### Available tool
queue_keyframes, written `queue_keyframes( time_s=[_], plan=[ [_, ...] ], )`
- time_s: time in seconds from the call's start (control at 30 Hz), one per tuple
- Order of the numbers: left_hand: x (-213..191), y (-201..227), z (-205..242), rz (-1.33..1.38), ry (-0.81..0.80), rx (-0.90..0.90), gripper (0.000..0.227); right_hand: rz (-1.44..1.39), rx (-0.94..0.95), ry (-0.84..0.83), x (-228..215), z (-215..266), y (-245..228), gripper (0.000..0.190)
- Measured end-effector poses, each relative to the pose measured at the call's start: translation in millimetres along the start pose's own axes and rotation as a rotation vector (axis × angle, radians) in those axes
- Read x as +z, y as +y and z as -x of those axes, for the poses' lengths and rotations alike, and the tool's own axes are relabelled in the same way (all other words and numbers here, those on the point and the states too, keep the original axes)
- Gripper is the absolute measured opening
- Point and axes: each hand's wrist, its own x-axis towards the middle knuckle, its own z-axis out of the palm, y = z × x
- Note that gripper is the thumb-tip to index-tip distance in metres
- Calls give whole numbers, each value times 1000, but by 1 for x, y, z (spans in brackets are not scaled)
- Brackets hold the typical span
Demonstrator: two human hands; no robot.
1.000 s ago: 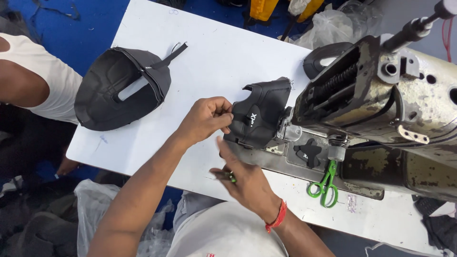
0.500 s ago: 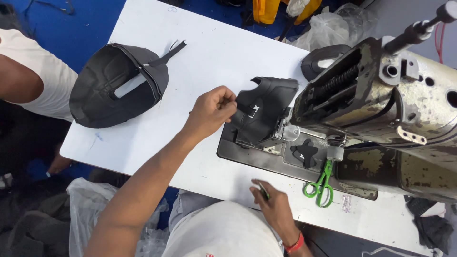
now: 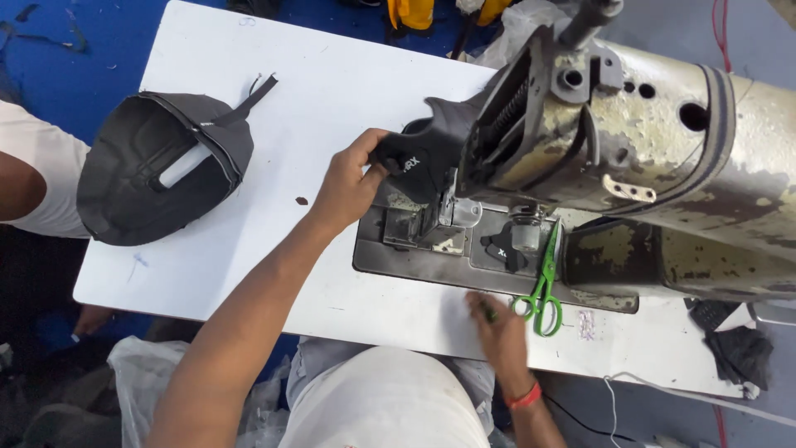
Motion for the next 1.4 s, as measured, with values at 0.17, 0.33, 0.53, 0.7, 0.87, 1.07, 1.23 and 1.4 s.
queue_keyframes(
  time_s=[0.17, 0.33, 0.53, 0.7, 0.87, 1.07, 1.23, 1.4],
  plan=[
    [24, -26, 4, -71, 25, -292, 29, 527, -174, 353, -35, -63, -23, 20],
    [-19, -37, 32, -214, 266, -35, 46, 747, -328, 306, -46, -103, 11, 34],
    [-115, -124, 60, -229, 822, -113, 45, 872, -205, 173, -47, -112, 16, 25],
    [-138, -199, 69, 410, 781, -609, 28, 958, -171, 65, -43, -115, -10, 35],
    [-121, -214, 64, -707, 556, -492, 37, 945, -182, 142, -44, -111, 22, 33],
    [-137, -154, 49, -1238, 391, -565, 45, 806, -194, 304, -54, -77, -11, 23],
    [-168, -14, 78, -1203, 375, -524, 33, 495, 31, 409, -72, -40, -58, 20],
    [-174, 119, 100, -776, 105, -656, 36, 73, 188, 433, -77, -26, -113, 33]
  ],
)
